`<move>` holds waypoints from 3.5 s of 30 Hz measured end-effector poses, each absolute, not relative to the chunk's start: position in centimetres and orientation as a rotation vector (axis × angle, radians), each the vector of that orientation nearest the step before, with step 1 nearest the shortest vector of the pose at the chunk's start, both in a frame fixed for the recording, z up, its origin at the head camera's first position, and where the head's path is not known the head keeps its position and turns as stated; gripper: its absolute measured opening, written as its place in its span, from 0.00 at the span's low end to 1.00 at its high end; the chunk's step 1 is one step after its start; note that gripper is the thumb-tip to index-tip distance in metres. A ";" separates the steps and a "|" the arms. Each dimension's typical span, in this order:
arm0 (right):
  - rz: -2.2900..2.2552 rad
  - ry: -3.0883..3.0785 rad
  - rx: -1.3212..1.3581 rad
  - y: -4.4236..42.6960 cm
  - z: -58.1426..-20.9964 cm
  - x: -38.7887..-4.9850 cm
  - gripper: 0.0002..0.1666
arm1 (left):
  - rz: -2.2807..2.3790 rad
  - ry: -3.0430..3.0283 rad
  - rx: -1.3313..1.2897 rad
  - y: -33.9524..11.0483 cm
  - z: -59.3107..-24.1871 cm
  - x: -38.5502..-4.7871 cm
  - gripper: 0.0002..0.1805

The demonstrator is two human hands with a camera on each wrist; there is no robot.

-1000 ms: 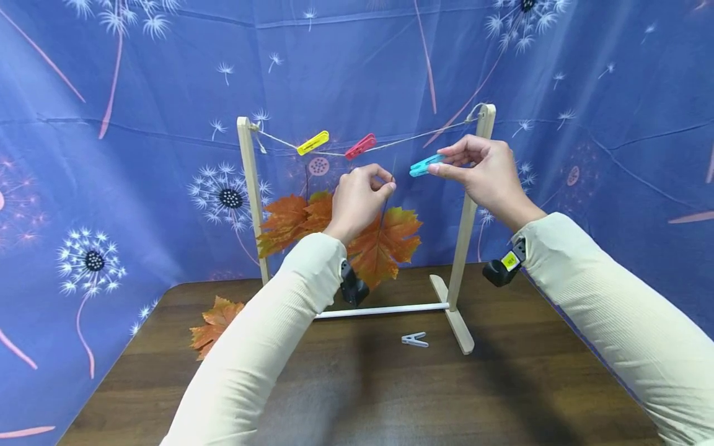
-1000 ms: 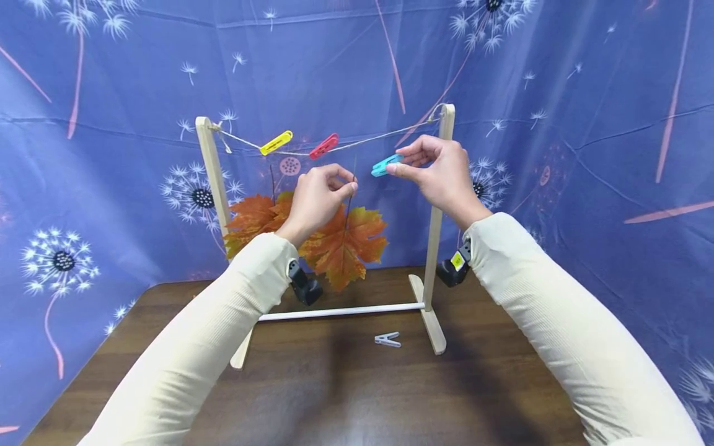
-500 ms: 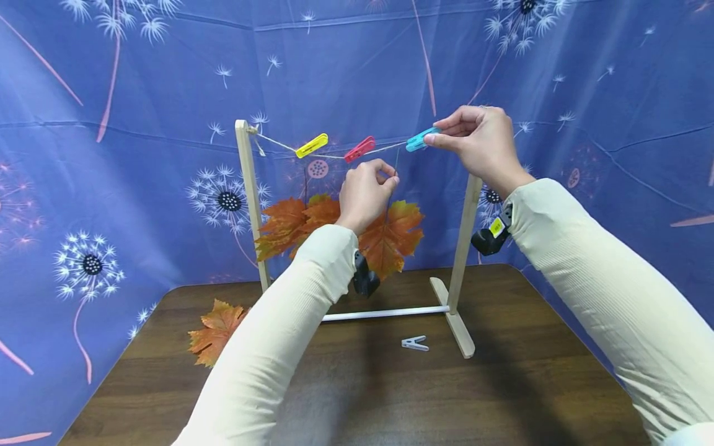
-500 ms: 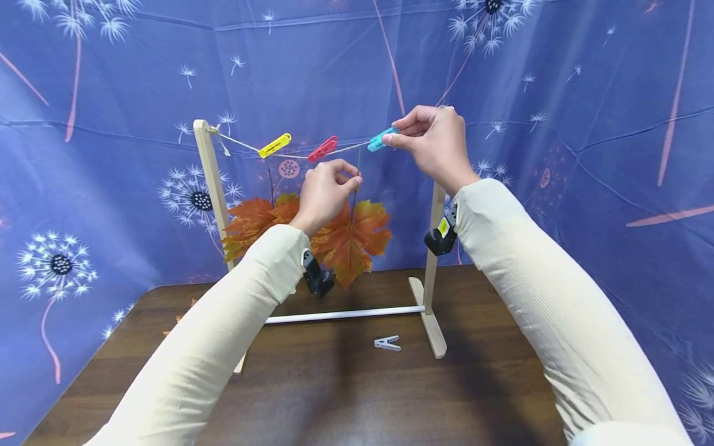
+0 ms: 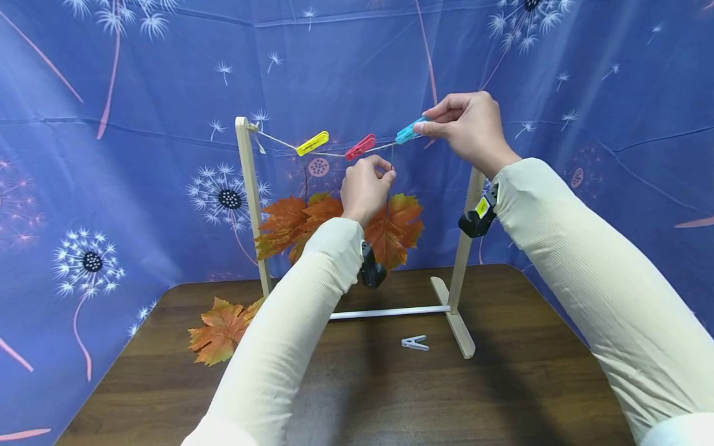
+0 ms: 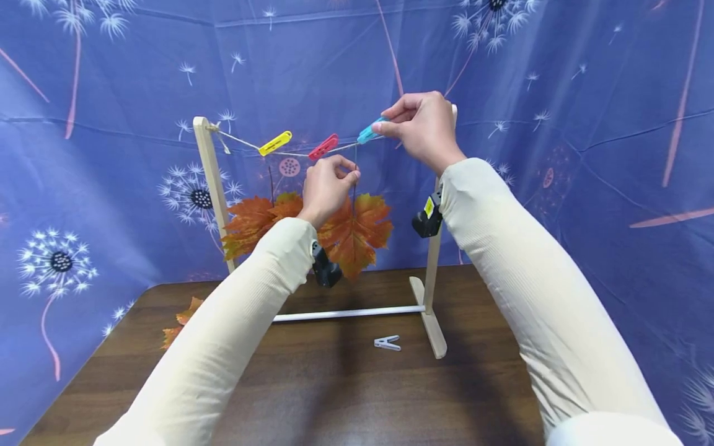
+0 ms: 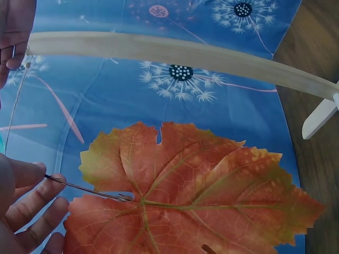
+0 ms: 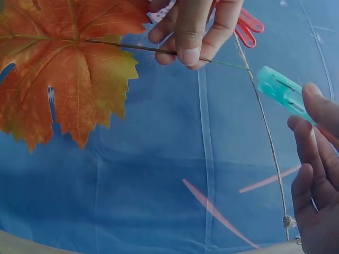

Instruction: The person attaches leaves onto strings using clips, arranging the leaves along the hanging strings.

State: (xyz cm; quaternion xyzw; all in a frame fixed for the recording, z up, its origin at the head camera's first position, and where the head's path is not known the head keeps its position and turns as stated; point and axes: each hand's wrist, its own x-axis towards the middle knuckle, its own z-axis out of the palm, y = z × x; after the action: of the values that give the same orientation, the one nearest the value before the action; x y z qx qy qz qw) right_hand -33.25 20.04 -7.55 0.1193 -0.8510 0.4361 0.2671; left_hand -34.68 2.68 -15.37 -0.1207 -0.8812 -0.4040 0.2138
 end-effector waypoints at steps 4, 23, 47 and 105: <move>1.173 -2.318 0.334 20.0 -7.5 -33.7 0.15 | -1.124 -2.440 -0.330 2.9 -15.4 -35.0 0.09; 1.177 -2.388 0.266 19.5 -7.5 -34.2 0.19 | -1.098 -2.413 -0.319 3.9 -15.8 -35.0 0.09; 1.180 -2.407 0.265 19.7 -7.8 -34.1 0.20 | -1.117 -2.380 -0.277 4.0 -16.0 -35.0 0.08; 1.099 -2.456 0.447 18.5 -12.5 -28.4 0.28 | -1.134 -2.399 -0.558 -1.0 -16.4 -31.0 0.12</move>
State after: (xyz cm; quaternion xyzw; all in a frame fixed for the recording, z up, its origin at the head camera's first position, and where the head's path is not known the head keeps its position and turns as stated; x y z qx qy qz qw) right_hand -28.41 18.50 -12.55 0.1604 -0.8813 0.3942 0.2055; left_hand -31.05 -0.96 -16.36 -0.2009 -0.8643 -0.4087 0.2135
